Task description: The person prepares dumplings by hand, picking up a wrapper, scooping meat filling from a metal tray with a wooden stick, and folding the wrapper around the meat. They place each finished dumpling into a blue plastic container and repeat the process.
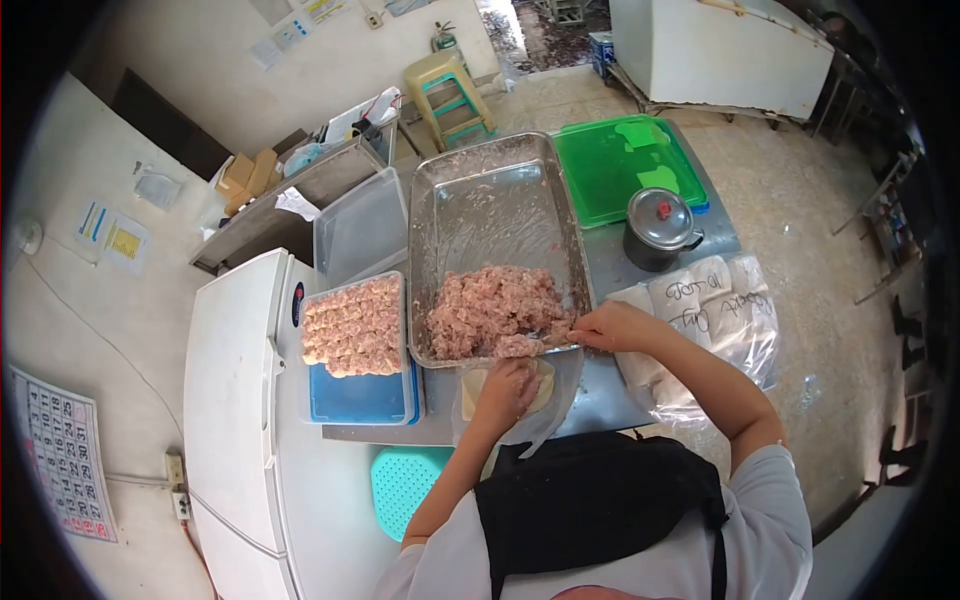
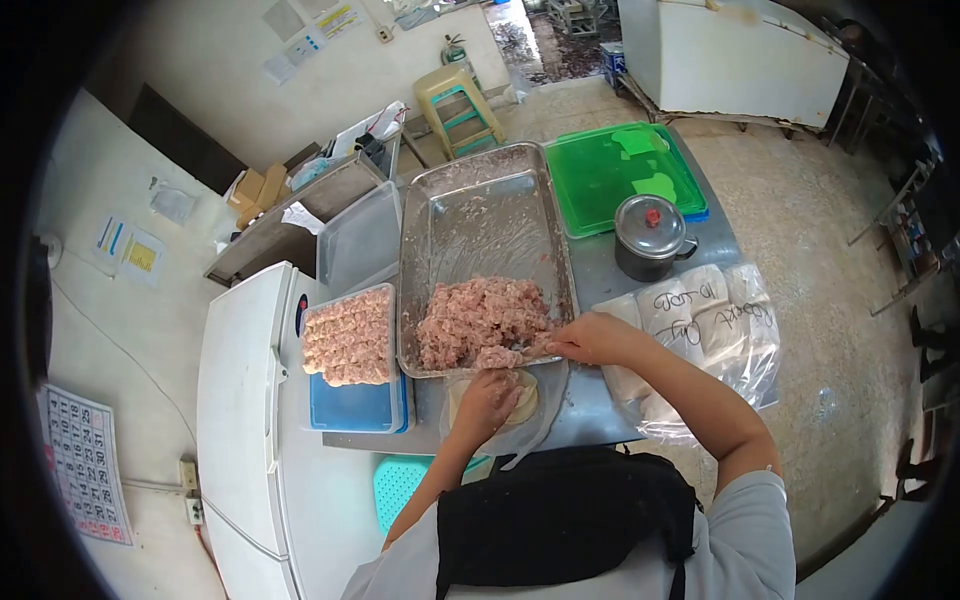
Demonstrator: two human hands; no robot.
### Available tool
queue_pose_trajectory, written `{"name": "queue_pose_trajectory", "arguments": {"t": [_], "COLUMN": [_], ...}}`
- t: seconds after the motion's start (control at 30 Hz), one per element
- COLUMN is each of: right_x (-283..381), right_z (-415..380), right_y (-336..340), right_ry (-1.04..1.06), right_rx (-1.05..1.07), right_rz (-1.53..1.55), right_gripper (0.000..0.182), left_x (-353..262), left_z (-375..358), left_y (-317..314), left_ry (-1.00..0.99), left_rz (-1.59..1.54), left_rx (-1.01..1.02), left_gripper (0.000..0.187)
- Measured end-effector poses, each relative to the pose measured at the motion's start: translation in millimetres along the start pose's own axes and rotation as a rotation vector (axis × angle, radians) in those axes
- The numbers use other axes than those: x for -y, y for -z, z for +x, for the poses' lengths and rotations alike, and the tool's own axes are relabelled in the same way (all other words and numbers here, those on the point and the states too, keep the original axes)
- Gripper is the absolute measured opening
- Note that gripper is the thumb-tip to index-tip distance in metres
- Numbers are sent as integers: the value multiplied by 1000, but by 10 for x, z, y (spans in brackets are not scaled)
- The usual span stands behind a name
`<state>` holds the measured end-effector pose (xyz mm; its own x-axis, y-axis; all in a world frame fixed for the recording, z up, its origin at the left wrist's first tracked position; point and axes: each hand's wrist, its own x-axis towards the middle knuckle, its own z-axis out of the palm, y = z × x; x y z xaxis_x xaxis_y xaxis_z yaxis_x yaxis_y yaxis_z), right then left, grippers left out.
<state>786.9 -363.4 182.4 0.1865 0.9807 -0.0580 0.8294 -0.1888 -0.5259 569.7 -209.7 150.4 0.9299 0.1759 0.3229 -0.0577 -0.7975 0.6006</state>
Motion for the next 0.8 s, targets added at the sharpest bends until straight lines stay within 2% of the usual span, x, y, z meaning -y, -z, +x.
{"name": "queue_pose_trajectory", "arguments": {"t": [0.07,0.13,0.17,0.23,0.27,0.37,0.4,0.43,0.47,0.5,0.53,0.57,0.63,0.67,0.73,0.8], "right_x": [5,68,75,68,56,8,-56,-91,-87,-66,-25,83,416,527,711,897], "right_z": [-20,-2,15,76,96,78,24,3,15,23,32,41,69,121,241,329], "right_y": [135,271,228,112,76,33,43,53,42,11,-27,-31,-39,-139,-376,-444], "right_ry": [4,-74,-72,-61,-63,-47,-7,34,37,-41,-121,-119,-156,-159,20,-43], "right_rx": [11,-15,-10,154,153,137,46,-46,-42,-52,-60,-54,-202,-205,-292,-279], "right_rz": [100,-174,-167,-415,-414,-253,-76,100,93,248,402,396,717,709,908,880], "right_gripper": [34,33,33,31,31,30,32,33,33,32,32,32,30,30,27,28], "left_x": [60,55,47,69,65,48,70,118,162,63,66,83,63,68,75,17], "left_z": [31,66,76,101,132,191,167,136,103,87,61,47,40,27,-2,8], "left_y": [-90,-83,-88,-130,-128,-64,-6,90,189,336,391,434,503,503,495,575], "left_ry": [45,63,72,83,87,172,174,276,376,569,571,583,596,590,446,385], "left_rz": [13,32,44,48,51,-110,-115,-286,-458,-594,-598,-661,-728,-735,-496,-457], "left_rx": [2,27,50,69,85,88,81,20,-42,-102,-110,-194,-312,-311,-305,-266], "left_gripper": [13,13,13,13,13,12,12,13,14,16,16,15,13,13,11,9]}}
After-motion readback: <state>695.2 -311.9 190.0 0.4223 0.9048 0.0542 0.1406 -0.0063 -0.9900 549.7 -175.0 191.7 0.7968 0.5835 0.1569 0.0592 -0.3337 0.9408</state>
